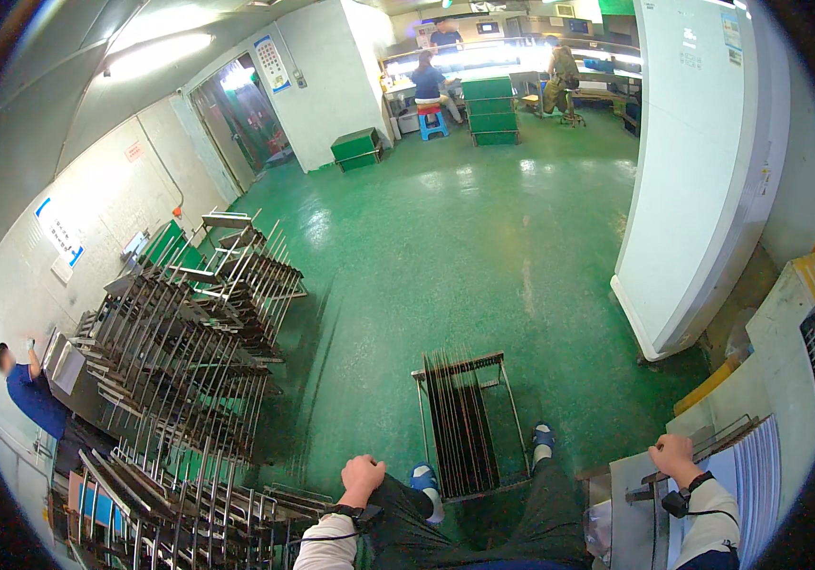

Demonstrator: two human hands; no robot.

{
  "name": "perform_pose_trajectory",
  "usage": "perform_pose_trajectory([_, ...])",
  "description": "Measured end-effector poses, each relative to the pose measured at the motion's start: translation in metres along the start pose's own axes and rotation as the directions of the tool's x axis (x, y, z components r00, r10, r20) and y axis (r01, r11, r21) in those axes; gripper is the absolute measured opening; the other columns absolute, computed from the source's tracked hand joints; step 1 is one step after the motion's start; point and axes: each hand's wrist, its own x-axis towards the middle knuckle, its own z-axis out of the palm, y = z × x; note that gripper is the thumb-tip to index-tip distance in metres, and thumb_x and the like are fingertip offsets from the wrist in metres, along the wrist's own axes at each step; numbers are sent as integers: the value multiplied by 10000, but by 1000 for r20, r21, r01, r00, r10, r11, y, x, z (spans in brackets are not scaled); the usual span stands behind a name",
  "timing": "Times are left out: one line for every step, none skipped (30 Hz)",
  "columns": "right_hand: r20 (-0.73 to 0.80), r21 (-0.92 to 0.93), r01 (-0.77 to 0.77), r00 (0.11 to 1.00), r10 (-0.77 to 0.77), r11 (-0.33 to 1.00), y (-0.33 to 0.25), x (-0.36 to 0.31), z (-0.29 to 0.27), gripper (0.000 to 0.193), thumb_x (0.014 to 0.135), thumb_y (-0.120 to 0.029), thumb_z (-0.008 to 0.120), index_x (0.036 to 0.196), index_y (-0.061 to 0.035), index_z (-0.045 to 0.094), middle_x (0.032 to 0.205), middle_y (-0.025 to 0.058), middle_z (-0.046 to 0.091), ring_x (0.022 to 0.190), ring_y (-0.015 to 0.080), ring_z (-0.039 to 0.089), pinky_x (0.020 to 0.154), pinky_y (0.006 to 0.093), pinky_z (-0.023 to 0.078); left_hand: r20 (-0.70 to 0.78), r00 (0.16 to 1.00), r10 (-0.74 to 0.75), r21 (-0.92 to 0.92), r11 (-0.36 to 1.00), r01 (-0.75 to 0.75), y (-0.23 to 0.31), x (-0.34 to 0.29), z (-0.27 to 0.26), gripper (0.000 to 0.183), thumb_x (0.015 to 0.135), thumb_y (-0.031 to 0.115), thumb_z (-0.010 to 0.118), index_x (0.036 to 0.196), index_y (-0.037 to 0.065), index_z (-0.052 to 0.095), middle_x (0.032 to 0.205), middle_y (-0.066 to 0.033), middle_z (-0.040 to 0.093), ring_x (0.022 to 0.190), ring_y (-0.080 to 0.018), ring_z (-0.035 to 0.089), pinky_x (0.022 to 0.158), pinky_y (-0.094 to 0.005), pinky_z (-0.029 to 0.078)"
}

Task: Transferring green circuit boards from a drying rack into a processing machine and then placing them onto a stack.

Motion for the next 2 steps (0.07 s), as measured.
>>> perform_pose_trajectory([-2,-9,-1,1000,1,1000,0,0,0,290,746,-368,656,813,-102,750,799,126,709,833,344,665,811,453,493,-1,1000,4,6,1000,-4,0,0,0,323,753,361,596,895,126,765,933,-156,715,919,-350,672,835,-446,528])
perform_pose_trajectory([-3,-9,-1,1000,1,1000,0,0,0,290,746,-368,656,813,-102,750,799,126,709,833,344,665,811,453,493,-1,1000,4,6,1000,-4,0,0,0,323,753,361,596,895,126,765,933,-156,715,919,-350,672,835,-446,528])
